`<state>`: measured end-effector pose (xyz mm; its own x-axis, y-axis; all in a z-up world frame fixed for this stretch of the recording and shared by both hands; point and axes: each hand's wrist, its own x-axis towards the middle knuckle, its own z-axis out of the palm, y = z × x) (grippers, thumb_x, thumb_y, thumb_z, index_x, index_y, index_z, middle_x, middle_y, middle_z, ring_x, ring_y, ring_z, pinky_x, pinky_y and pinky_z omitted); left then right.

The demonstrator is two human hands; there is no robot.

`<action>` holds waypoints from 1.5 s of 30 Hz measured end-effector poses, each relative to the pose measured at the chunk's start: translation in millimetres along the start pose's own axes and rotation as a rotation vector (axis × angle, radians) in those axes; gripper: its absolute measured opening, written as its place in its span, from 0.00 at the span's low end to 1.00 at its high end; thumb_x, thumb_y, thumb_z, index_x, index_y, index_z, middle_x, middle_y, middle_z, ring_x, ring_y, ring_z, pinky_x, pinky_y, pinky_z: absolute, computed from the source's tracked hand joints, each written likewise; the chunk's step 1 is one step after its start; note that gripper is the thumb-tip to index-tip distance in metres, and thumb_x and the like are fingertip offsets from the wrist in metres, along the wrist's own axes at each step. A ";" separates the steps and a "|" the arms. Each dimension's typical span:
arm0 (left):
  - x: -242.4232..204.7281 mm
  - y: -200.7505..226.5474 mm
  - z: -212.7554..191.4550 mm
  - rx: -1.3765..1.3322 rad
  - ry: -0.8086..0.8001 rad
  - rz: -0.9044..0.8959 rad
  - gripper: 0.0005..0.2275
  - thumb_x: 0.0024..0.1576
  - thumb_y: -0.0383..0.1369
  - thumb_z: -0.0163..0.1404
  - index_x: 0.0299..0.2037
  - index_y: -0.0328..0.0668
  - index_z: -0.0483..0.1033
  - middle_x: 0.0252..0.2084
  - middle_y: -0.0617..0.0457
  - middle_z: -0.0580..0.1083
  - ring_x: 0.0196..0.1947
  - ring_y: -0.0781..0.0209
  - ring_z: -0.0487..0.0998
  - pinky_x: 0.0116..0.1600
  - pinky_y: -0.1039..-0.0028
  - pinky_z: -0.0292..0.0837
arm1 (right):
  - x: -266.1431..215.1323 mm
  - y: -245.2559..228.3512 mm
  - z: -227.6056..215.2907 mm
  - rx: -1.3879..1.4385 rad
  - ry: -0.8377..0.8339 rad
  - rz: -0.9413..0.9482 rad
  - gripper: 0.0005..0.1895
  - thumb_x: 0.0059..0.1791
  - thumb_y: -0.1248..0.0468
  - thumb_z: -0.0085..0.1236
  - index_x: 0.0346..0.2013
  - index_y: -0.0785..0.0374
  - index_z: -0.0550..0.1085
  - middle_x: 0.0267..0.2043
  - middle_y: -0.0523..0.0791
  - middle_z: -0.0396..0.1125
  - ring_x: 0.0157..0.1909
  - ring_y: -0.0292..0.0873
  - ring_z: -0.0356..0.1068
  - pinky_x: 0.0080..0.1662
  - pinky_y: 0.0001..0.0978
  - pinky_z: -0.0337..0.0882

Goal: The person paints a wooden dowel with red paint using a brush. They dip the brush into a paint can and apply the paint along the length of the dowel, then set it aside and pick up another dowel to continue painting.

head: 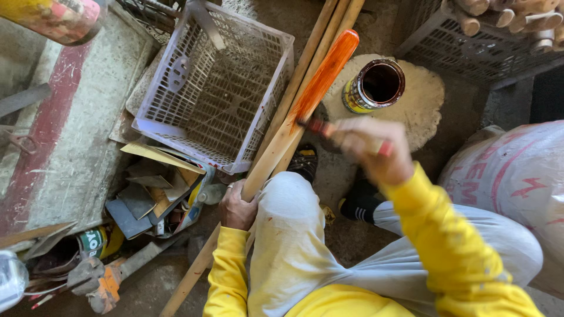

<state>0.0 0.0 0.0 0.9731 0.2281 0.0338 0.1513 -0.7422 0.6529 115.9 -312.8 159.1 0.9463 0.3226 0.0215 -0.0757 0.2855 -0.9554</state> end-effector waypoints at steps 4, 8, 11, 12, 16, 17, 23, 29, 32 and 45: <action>7.7 5.2 -2.6 0.015 0.000 0.014 0.19 0.47 0.42 0.64 0.45 0.43 0.77 0.41 0.41 0.78 0.41 0.37 0.79 0.43 0.54 0.74 | 37.0 -29.1 -42.2 -0.319 0.076 -0.344 0.11 0.57 0.75 0.52 0.54 0.70 0.75 0.51 0.49 0.73 0.49 0.37 0.73 0.52 0.26 0.75; 5.9 4.9 -4.2 -0.014 -0.042 0.002 0.19 0.48 0.43 0.63 0.44 0.44 0.77 0.40 0.42 0.78 0.41 0.37 0.79 0.44 0.54 0.75 | 30.9 -35.1 -57.8 -0.888 0.280 -0.505 0.12 0.58 0.76 0.52 0.57 0.71 0.76 0.50 0.50 0.75 0.48 0.40 0.76 0.51 0.27 0.76; 6.9 4.2 -2.7 -0.010 -0.067 -0.005 0.20 0.47 0.45 0.64 0.43 0.44 0.77 0.38 0.41 0.79 0.39 0.37 0.79 0.42 0.54 0.75 | 17.3 -17.2 -35.2 -0.896 0.311 -0.544 0.12 0.56 0.75 0.52 0.54 0.69 0.76 0.51 0.51 0.73 0.43 0.42 0.74 0.45 0.27 0.74; 6.9 3.9 -1.5 -0.007 -0.070 -0.008 0.20 0.46 0.46 0.64 0.43 0.44 0.77 0.38 0.41 0.79 0.38 0.37 0.79 0.41 0.54 0.75 | 11.8 -10.0 -23.2 -0.889 0.331 -0.454 0.14 0.55 0.75 0.52 0.54 0.68 0.77 0.50 0.51 0.73 0.37 0.41 0.73 0.39 0.26 0.73; 10.2 -0.9 1.6 0.030 -0.059 -0.021 0.19 0.46 0.48 0.64 0.40 0.47 0.77 0.34 0.41 0.79 0.36 0.36 0.80 0.39 0.53 0.75 | -10.7 -4.0 7.9 -0.974 0.103 -0.560 0.17 0.49 0.74 0.56 0.54 0.68 0.74 0.52 0.55 0.72 0.48 0.50 0.76 0.51 0.37 0.76; 10.6 -2.2 3.0 0.034 -0.055 -0.040 0.18 0.47 0.48 0.64 0.39 0.48 0.78 0.33 0.41 0.79 0.36 0.36 0.80 0.39 0.53 0.75 | -13.8 -6.9 8.0 -0.963 0.087 -0.550 0.17 0.50 0.73 0.58 0.54 0.67 0.74 0.52 0.55 0.72 0.51 0.52 0.76 0.53 0.38 0.76; 9.6 -5.5 0.8 0.033 -0.038 0.007 0.18 0.47 0.49 0.63 0.40 0.49 0.79 0.31 0.42 0.79 0.34 0.37 0.80 0.38 0.54 0.75 | 5.9 -22.3 -19.1 -1.114 0.373 -0.628 0.18 0.54 0.76 0.58 0.59 0.67 0.74 0.57 0.55 0.72 0.54 0.52 0.76 0.56 0.36 0.76; 12.4 -6.3 -1.9 0.023 -0.064 0.053 0.19 0.46 0.49 0.65 0.40 0.46 0.79 0.34 0.42 0.79 0.35 0.39 0.81 0.39 0.55 0.75 | -3.7 -8.5 -3.9 -1.068 0.175 -0.596 0.18 0.49 0.74 0.60 0.53 0.68 0.75 0.53 0.54 0.72 0.54 0.53 0.76 0.55 0.40 0.75; 6.5 -6.9 -5.1 0.058 -0.046 0.086 0.19 0.46 0.47 0.65 0.40 0.45 0.80 0.38 0.40 0.78 0.37 0.38 0.80 0.40 0.55 0.75 | -7.7 -12.7 -12.1 -0.811 0.351 -0.462 0.18 0.52 0.77 0.50 0.56 0.68 0.76 0.54 0.54 0.72 0.44 0.47 0.73 0.43 0.29 0.73; 16.5 -9.1 -1.7 -0.062 -0.026 0.131 0.21 0.48 0.41 0.64 0.49 0.43 0.78 0.43 0.41 0.80 0.42 0.41 0.81 0.46 0.60 0.77 | -41.7 37.3 15.6 -0.837 -0.015 -0.419 0.16 0.48 0.72 0.59 0.51 0.69 0.75 0.50 0.54 0.73 0.49 0.50 0.77 0.51 0.36 0.76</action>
<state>14.4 11.6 -4.1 0.9882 0.1144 0.1023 0.0125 -0.7243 0.6894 68.7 -301.5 127.2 0.8406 0.3540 0.4100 0.5270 -0.3596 -0.7700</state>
